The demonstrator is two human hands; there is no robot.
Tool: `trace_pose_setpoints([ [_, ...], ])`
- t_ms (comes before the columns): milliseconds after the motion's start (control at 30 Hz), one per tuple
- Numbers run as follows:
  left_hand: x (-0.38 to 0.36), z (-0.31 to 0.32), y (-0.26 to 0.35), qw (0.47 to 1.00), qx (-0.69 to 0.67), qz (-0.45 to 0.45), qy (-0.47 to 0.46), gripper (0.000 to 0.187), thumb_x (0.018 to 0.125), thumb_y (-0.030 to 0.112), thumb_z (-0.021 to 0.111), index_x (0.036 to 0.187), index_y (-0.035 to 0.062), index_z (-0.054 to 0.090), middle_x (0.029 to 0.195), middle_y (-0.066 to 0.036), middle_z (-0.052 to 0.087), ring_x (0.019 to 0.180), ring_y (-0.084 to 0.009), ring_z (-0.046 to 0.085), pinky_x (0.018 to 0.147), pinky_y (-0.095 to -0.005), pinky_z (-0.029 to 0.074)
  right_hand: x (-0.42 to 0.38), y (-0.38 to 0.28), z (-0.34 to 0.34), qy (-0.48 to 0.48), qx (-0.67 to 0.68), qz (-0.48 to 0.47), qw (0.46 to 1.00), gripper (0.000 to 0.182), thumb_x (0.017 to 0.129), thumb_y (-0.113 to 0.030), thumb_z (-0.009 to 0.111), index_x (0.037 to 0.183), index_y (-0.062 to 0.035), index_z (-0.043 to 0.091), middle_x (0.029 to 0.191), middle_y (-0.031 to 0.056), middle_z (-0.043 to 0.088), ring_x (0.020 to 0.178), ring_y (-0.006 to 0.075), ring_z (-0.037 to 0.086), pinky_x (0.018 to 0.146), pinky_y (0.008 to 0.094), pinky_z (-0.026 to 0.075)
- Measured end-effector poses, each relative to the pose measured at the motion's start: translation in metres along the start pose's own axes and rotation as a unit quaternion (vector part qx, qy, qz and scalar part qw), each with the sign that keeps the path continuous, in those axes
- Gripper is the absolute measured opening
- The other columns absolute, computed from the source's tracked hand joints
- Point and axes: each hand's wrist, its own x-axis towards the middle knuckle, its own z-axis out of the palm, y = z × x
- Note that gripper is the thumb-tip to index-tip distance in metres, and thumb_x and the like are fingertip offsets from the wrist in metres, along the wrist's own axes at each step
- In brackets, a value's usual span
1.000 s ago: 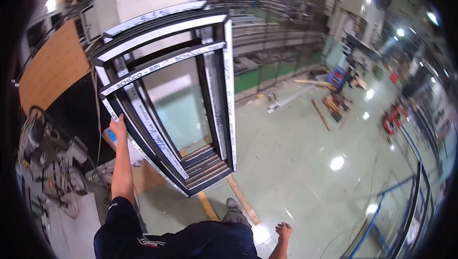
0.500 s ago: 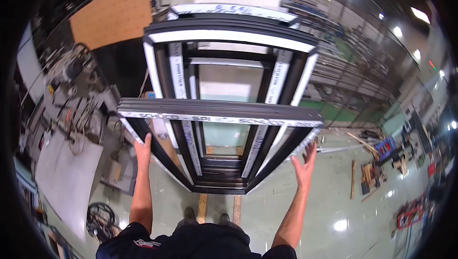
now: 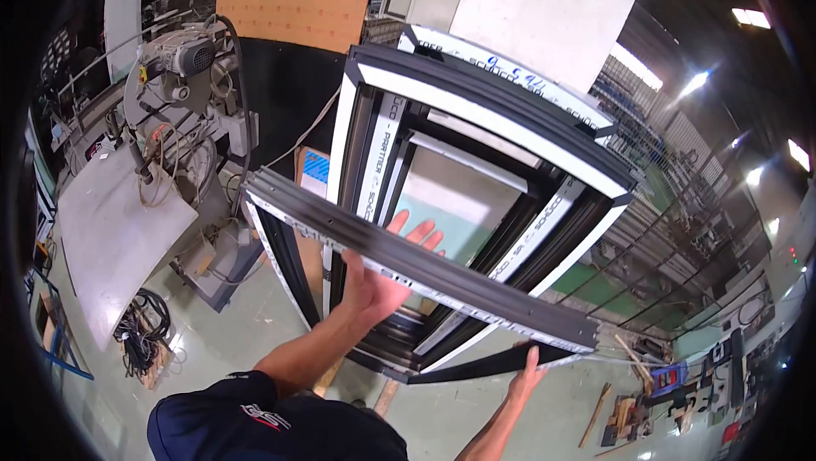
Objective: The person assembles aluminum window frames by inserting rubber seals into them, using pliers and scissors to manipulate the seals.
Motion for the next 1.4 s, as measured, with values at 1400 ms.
trace_pose_setpoints([
  [1400,-0.217,0.114,0.262,0.81,0.293,0.509,-0.015,0.056,0.097,0.034,0.06,0.13,-0.0091,0.045,0.13,-0.028,0.048,0.116,-0.0415,0.054,0.105,-0.0501,0.048,0.233,-0.077,0.344,-0.162,0.408,0.139,0.887,0.079,0.082,-0.06,0.071,0.142,-0.0181,0.042,0.135,0.0163,0.051,0.121,0.0349,0.054,0.102,0.0508,0.047],
])
